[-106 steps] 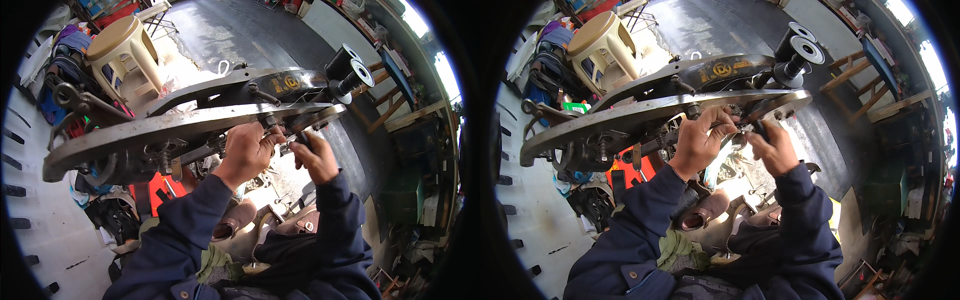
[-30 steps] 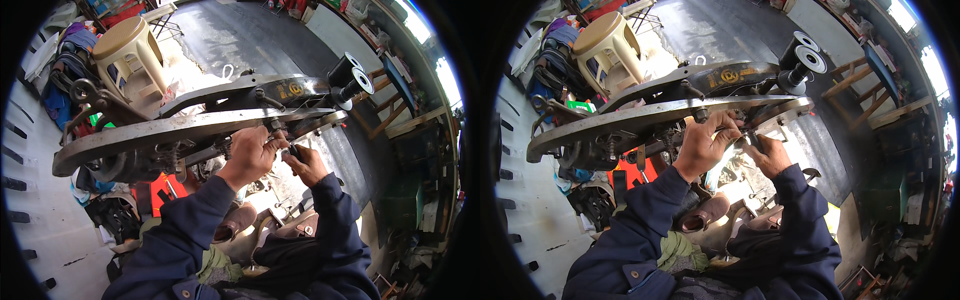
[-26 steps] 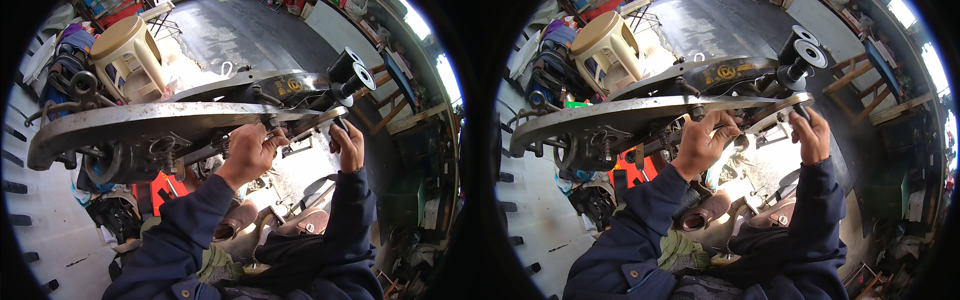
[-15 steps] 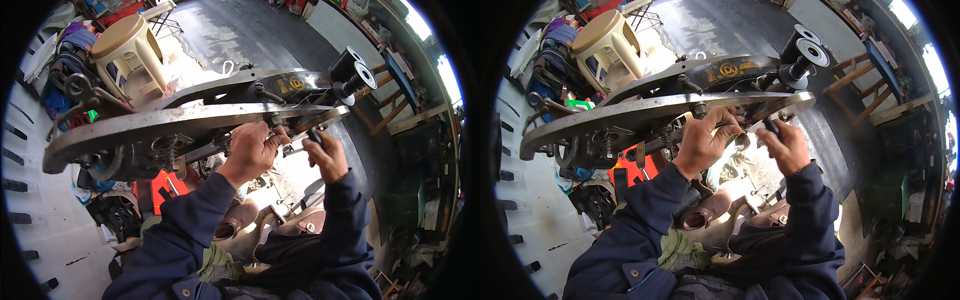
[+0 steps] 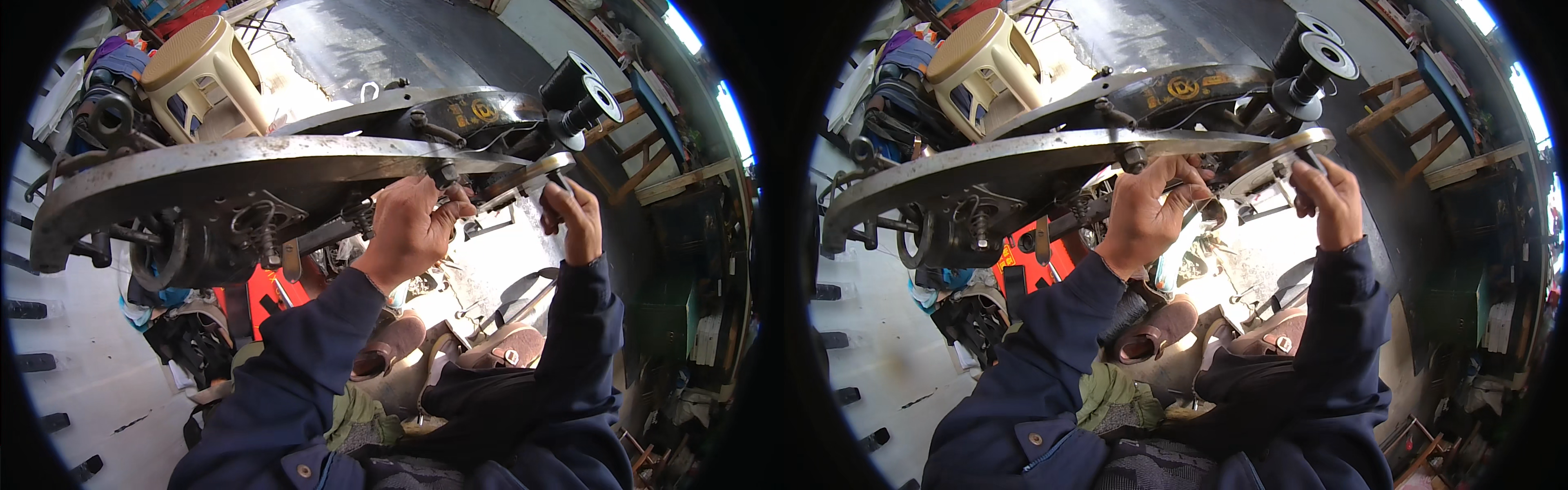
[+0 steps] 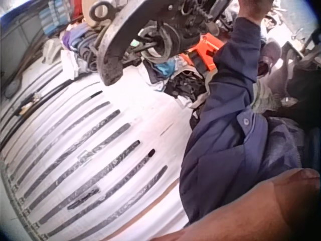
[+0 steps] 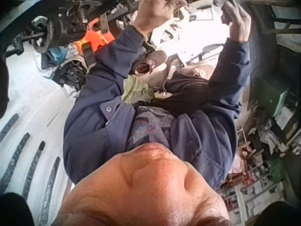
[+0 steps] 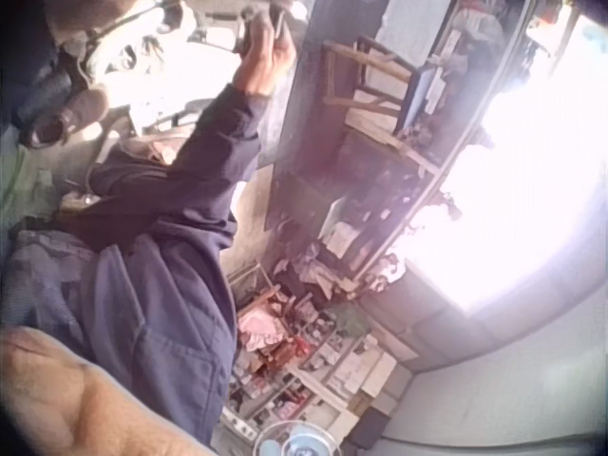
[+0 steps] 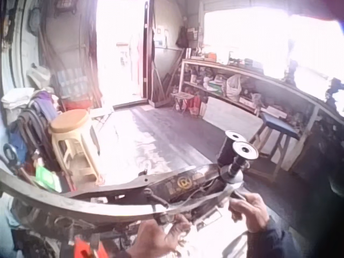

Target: The person sews a brown shoe using a heavy-duty sewing machine, guiding the shoe under the needle and operating the handwheel. They then remove the shoe, cut the thread with scissors, and thread the needle by hand.

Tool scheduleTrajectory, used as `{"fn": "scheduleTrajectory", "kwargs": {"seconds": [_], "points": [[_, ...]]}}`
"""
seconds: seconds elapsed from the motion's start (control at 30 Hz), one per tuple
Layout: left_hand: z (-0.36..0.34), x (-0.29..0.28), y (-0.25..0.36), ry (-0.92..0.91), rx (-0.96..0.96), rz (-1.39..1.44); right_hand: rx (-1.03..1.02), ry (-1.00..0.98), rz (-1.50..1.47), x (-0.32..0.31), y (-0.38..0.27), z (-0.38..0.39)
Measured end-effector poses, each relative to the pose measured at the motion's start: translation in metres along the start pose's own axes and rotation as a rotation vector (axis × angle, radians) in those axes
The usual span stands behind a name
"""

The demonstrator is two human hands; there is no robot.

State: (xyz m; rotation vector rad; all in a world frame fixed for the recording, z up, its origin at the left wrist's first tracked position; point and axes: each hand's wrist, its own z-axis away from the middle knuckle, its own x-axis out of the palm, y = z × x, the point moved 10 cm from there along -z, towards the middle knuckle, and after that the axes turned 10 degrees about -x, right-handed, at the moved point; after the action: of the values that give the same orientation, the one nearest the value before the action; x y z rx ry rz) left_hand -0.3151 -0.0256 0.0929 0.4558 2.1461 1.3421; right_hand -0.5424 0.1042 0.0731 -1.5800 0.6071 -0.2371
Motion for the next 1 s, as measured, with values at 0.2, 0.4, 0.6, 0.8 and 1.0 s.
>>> {"fn": "scheduleTrajectory", "kwargs": {"seconds": [0.2, 0.4, 0.6, 0.8, 1.0], "points": [[-0.003, -0.005, 0.01, 0.076, 0.058, 0.022, 0.356, 0.123, 0.476, 0.002, 0.091, 0.008], [-0.002, -0.007, 0.007, 0.113, 0.067, 0.029, 0.066, -0.18, 0.126, 0.039, 0.013, 0.016], [-0.002, -0.001, 0.005, 0.004, 0.005, 0.0, 0.194, 0.319, 0.264, -0.036, 0.063, -0.006], [-0.001, -0.003, 0.006, 0.033, 0.051, -0.027, 0.174, -0.296, 0.243, 0.073, 0.047, 0.026], [-0.001, -0.002, 0.005, 0.019, 0.038, -0.032, 0.013, 0.272, 0.109, -0.046, 0.021, -0.014]]}}
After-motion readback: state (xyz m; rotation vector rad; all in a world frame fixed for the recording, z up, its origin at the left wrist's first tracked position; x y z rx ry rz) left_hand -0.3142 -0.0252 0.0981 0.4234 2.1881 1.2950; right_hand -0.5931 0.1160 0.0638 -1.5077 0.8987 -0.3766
